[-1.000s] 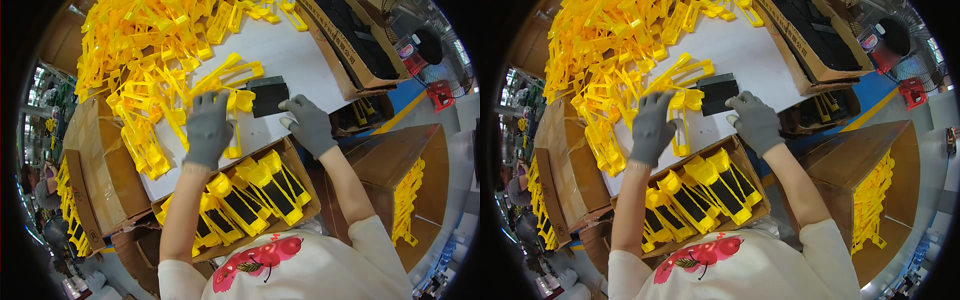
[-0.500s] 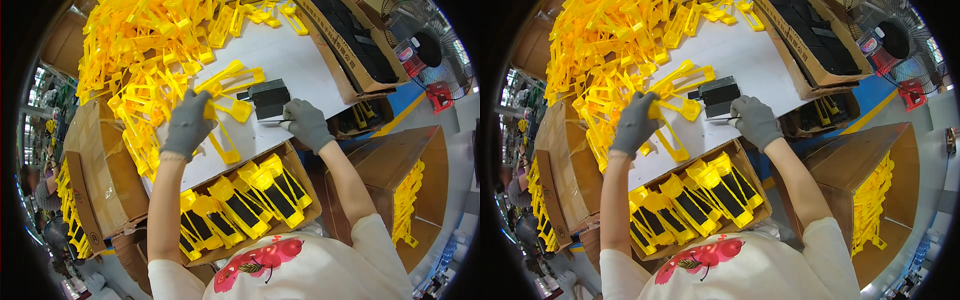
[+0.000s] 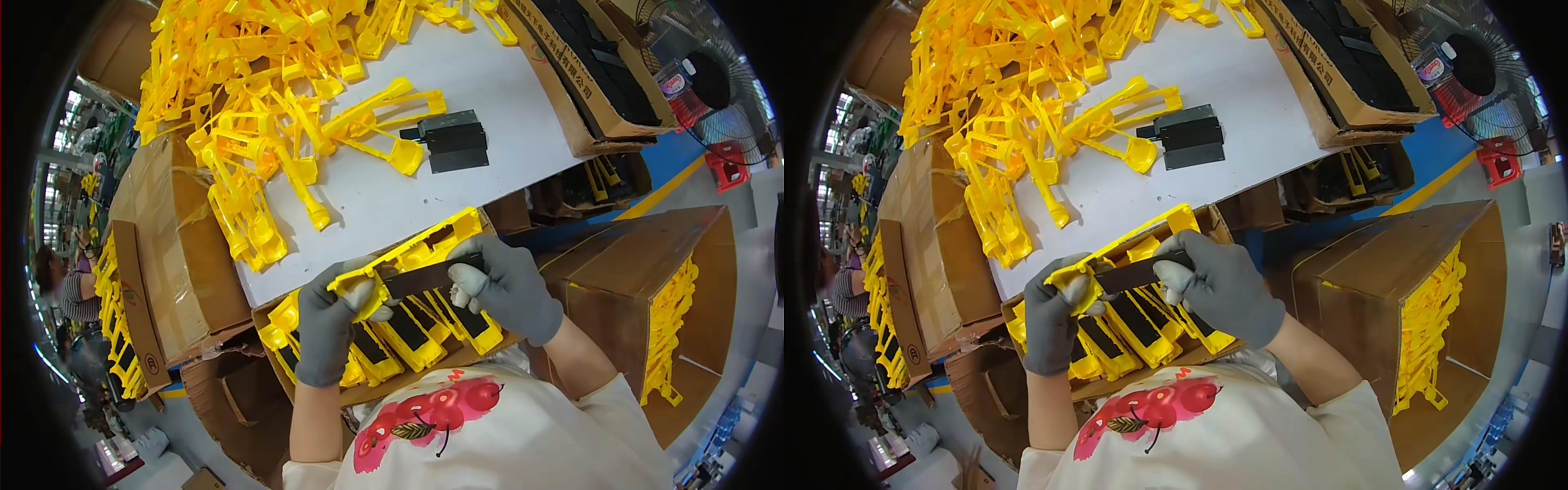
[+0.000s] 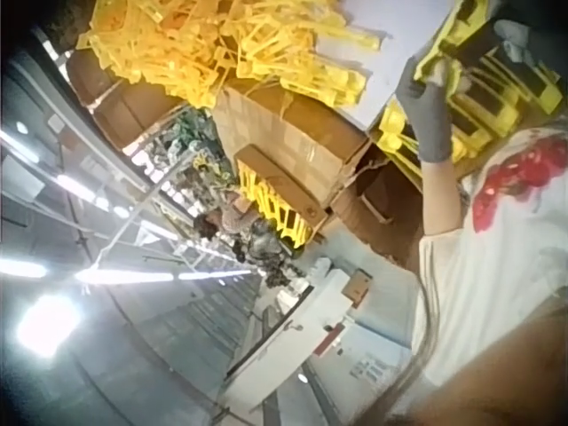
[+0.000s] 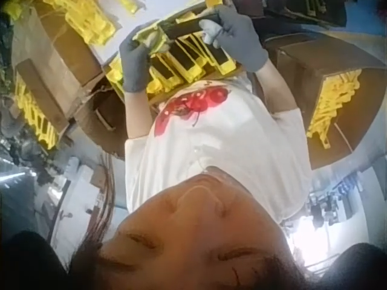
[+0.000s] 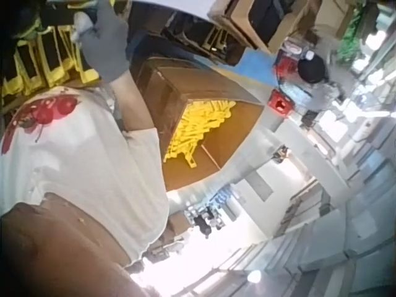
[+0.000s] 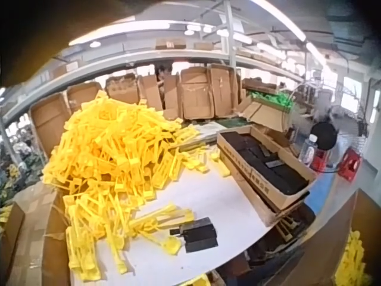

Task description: Assembling yellow plastic flashlight housings by inserting black internal components.

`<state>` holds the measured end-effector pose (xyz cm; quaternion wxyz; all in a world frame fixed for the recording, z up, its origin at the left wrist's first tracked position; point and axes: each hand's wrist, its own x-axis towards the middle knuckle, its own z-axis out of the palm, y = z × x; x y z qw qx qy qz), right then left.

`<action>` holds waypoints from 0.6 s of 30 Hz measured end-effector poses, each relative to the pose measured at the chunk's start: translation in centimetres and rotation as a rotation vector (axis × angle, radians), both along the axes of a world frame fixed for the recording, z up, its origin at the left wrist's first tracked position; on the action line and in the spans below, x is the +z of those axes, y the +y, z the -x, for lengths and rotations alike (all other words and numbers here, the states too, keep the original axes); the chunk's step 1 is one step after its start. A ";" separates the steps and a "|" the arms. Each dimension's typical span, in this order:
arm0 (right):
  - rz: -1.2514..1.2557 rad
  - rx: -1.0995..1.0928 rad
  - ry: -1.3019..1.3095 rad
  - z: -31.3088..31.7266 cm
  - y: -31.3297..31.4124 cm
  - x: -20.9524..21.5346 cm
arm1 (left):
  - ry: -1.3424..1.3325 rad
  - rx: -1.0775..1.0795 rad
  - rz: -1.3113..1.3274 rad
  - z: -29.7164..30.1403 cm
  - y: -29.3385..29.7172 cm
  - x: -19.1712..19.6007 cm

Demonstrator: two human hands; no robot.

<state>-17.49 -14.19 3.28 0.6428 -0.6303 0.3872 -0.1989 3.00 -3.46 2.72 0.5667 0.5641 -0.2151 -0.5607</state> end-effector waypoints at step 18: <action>0.555 0.001 0.321 0.5 0.9 -2.5 | -0.129 0.015 -0.125 3.0 0.1 -0.2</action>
